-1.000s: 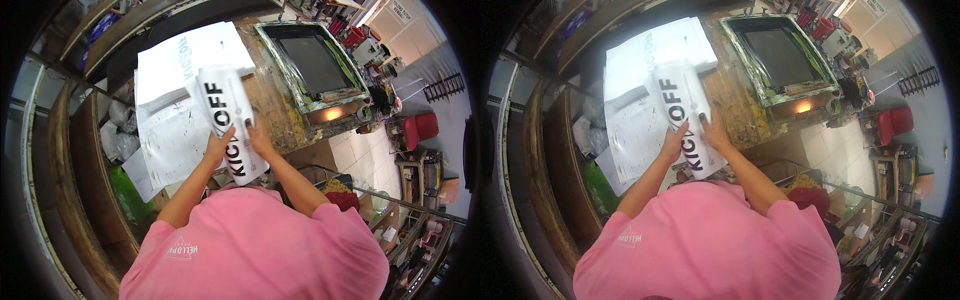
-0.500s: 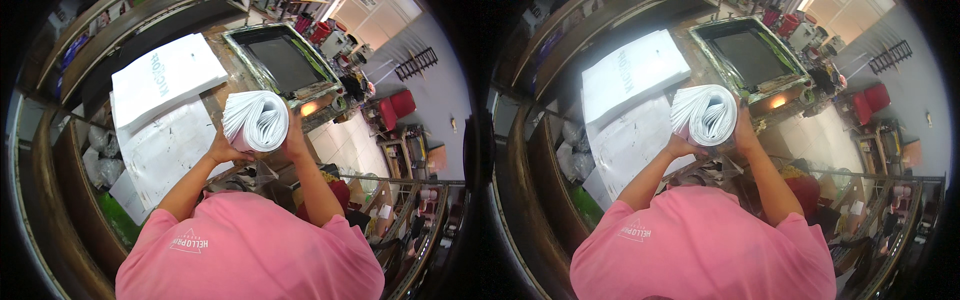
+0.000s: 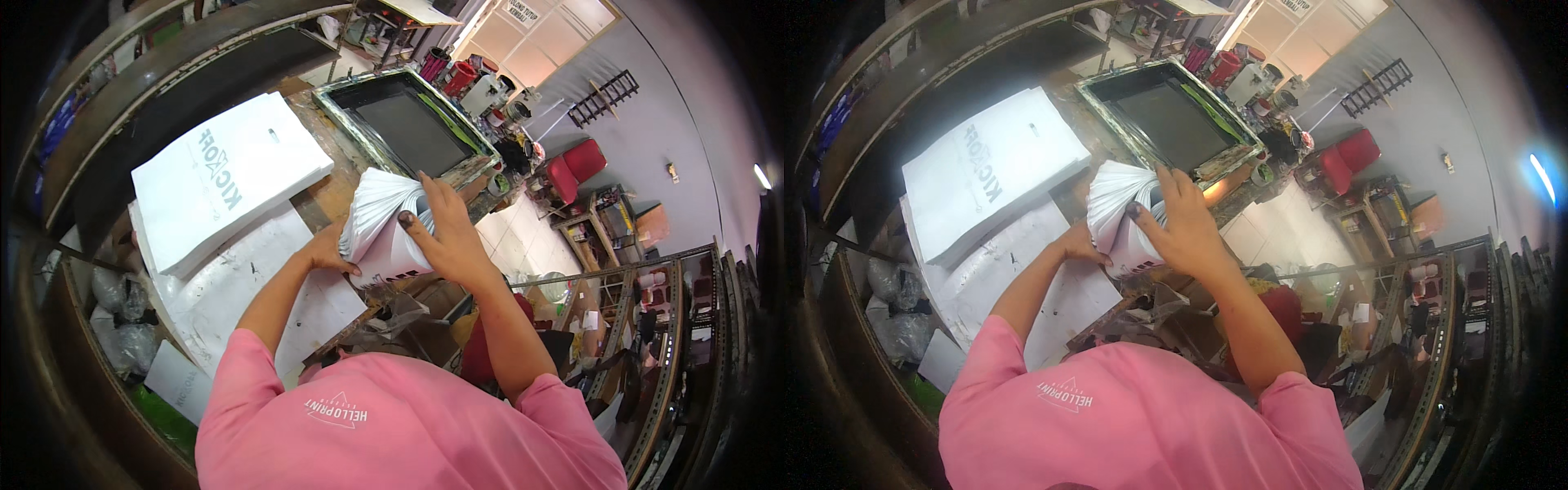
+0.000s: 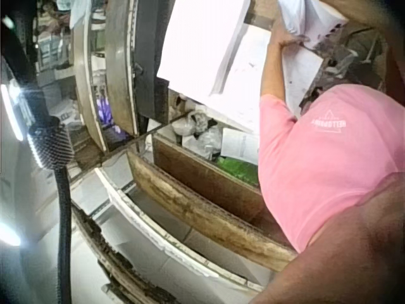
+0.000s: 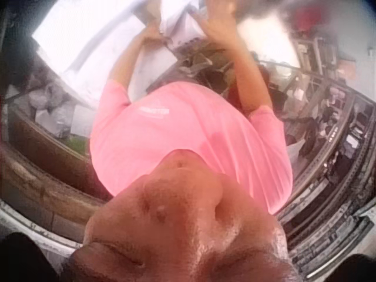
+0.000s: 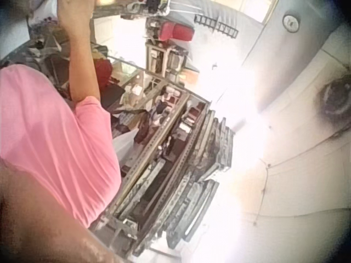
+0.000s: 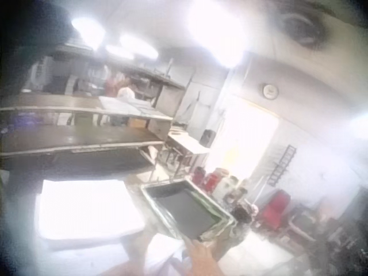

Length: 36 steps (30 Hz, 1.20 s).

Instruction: The person sorts a stack of white plastic bags by hand, rolling small batches together and then flattening them back out onto a workspace table.

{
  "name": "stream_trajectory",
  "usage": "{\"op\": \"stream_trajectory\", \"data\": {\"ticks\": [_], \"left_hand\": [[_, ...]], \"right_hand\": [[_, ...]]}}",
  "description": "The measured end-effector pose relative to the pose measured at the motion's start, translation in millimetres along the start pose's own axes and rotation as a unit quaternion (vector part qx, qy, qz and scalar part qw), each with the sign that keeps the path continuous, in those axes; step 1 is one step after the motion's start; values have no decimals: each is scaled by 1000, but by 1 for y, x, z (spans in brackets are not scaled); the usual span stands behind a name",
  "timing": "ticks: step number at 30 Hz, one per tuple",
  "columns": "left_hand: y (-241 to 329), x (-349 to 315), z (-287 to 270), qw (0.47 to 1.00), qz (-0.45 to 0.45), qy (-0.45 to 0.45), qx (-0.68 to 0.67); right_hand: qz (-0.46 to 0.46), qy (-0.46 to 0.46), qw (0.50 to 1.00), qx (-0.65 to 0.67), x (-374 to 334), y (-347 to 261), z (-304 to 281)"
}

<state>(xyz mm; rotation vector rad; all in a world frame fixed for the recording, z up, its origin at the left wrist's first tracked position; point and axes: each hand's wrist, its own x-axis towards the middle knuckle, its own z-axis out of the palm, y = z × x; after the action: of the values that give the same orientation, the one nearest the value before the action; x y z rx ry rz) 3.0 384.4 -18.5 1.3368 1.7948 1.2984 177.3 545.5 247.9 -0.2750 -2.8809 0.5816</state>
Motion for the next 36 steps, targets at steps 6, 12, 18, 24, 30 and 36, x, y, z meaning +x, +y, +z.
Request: {"op": "stream_trajectory", "data": {"ticks": [6, 12, 18, 24, 30, 36], "left_hand": [[7, -17, 16, 980, 33, 103, 166], [12, -18, 12, 990, 36, 8, 138], [-18, 11, -25, 949, 100, -168, 249], [-15, 31, -26, 931, 207, -176, 243], [-6, -2, -6, 984, 98, -110, 104], [62, -20, 50, 992, 56, 113, -26]], "right_hand": [[-23, 17, 999, 38, -5, 9, -2], [-37, -2, 998, 47, -10, 4, -9], [-43, -10, 998, 47, -11, 11, -10], [-35, -2, 999, 28, -10, 10, -10], [-36, 20, 999, 34, -13, 11, -5], [-34, 36, 999, 20, -13, 7, -3]]}}
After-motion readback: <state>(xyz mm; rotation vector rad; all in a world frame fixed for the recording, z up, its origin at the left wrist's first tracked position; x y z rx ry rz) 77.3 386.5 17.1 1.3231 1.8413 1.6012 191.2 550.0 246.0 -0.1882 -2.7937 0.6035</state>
